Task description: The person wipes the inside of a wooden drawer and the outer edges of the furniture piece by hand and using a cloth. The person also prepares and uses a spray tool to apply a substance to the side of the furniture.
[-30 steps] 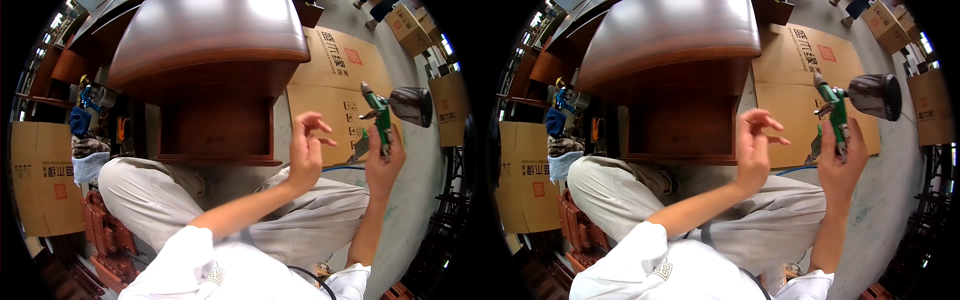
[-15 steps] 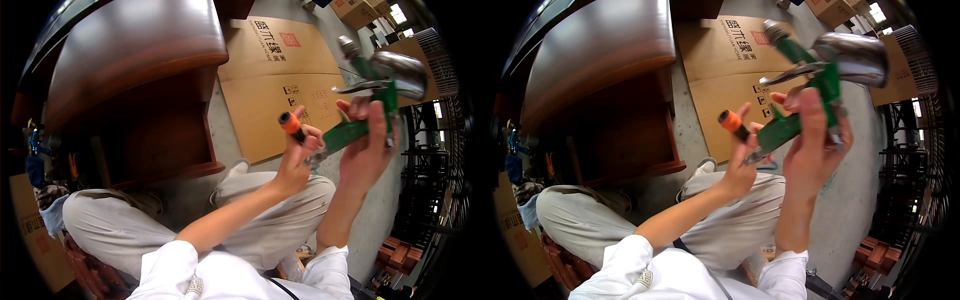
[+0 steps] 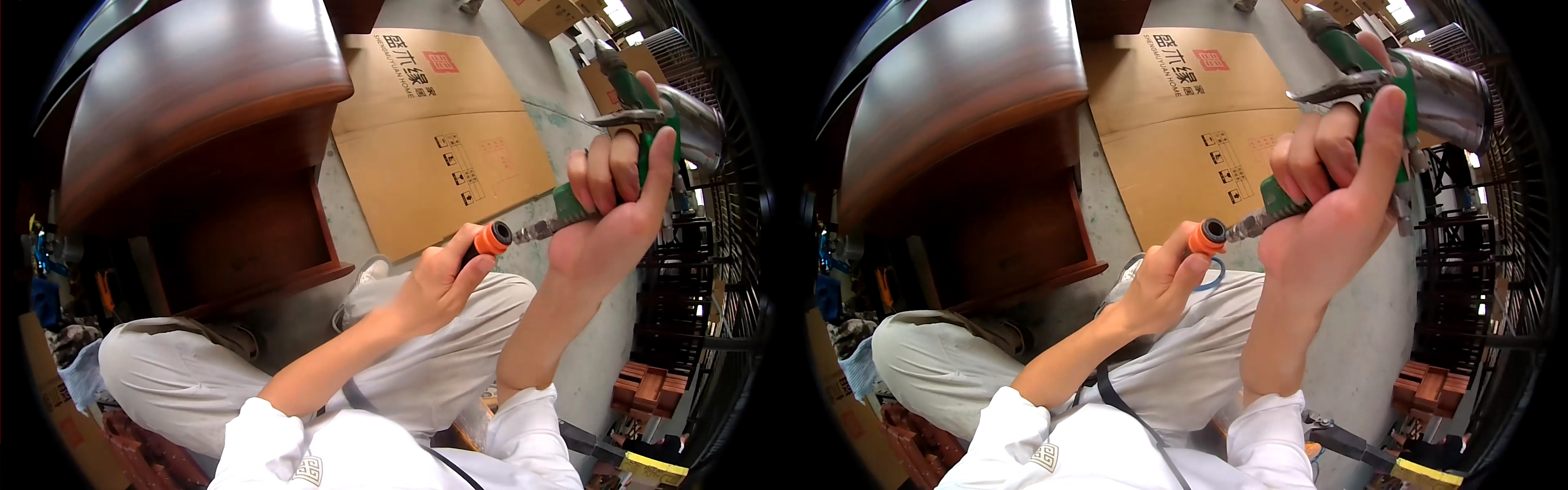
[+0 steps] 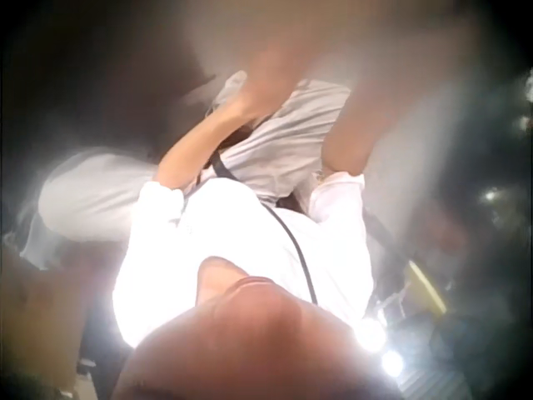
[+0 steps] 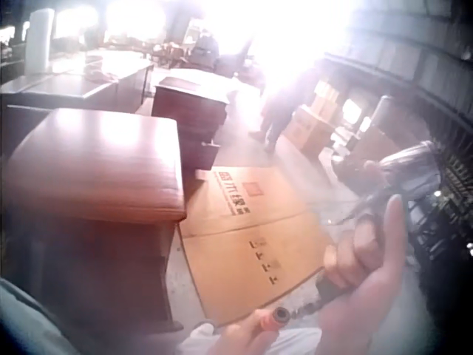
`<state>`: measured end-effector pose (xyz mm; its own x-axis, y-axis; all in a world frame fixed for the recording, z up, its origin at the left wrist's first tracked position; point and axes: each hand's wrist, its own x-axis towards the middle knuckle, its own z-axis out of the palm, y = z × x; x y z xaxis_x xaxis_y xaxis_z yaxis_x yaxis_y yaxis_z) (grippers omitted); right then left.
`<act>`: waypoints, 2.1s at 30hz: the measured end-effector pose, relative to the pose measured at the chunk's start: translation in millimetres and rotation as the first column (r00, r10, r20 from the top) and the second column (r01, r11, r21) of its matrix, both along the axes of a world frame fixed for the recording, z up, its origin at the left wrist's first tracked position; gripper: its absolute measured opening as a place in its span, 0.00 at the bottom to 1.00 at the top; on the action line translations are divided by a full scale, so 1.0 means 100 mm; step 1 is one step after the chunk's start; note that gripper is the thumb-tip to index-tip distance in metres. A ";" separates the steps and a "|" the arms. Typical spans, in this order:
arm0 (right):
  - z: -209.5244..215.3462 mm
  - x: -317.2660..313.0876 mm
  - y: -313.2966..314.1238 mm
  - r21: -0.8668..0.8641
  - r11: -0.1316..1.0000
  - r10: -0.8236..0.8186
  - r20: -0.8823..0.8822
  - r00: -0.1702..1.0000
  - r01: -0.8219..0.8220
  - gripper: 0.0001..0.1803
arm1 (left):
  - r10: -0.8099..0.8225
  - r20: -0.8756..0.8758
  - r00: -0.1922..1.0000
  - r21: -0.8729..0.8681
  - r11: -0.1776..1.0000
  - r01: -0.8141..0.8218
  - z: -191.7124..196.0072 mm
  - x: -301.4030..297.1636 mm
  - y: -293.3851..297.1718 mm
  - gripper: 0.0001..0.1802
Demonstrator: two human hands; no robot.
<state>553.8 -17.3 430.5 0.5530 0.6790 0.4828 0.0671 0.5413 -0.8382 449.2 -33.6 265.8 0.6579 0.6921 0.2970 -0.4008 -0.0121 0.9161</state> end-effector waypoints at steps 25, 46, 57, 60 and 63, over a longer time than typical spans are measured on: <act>0.00 -1.01 -0.33 -0.161 0.979 -0.146 -0.143 0.979 0.123 0.27 | 0.083 0.045 0.996 0.134 0.987 -0.088 0.08 -0.62 -0.38 0.21; 0.03 -0.95 0.14 -0.393 0.701 0.682 0.126 0.720 -0.595 0.23 | 0.736 0.395 0.551 0.873 -0.114 -0.473 1.59 -1.16 0.14 0.14; -0.18 -1.42 0.25 -0.263 0.747 0.650 0.092 0.754 -0.611 0.22 | 0.731 0.224 0.645 0.955 -0.034 -0.293 1.71 -1.60 0.18 0.20; -0.33 -1.55 0.23 -0.221 0.742 0.657 0.053 0.752 -0.633 0.22 | 0.803 0.206 0.559 0.956 -0.044 -0.289 1.57 -1.68 0.12 0.17; -0.30 -1.54 0.18 -0.217 0.744 0.658 0.079 0.749 -0.632 0.22 | 0.832 0.235 0.503 0.952 -0.092 -0.293 1.56 -1.69 0.08 0.15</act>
<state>399.9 0.6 400.2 -0.1122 0.9237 0.3663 -0.1225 0.3530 -0.9276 280.4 -25.7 422.3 0.3698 0.3210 0.8719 0.5471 -0.8337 0.0748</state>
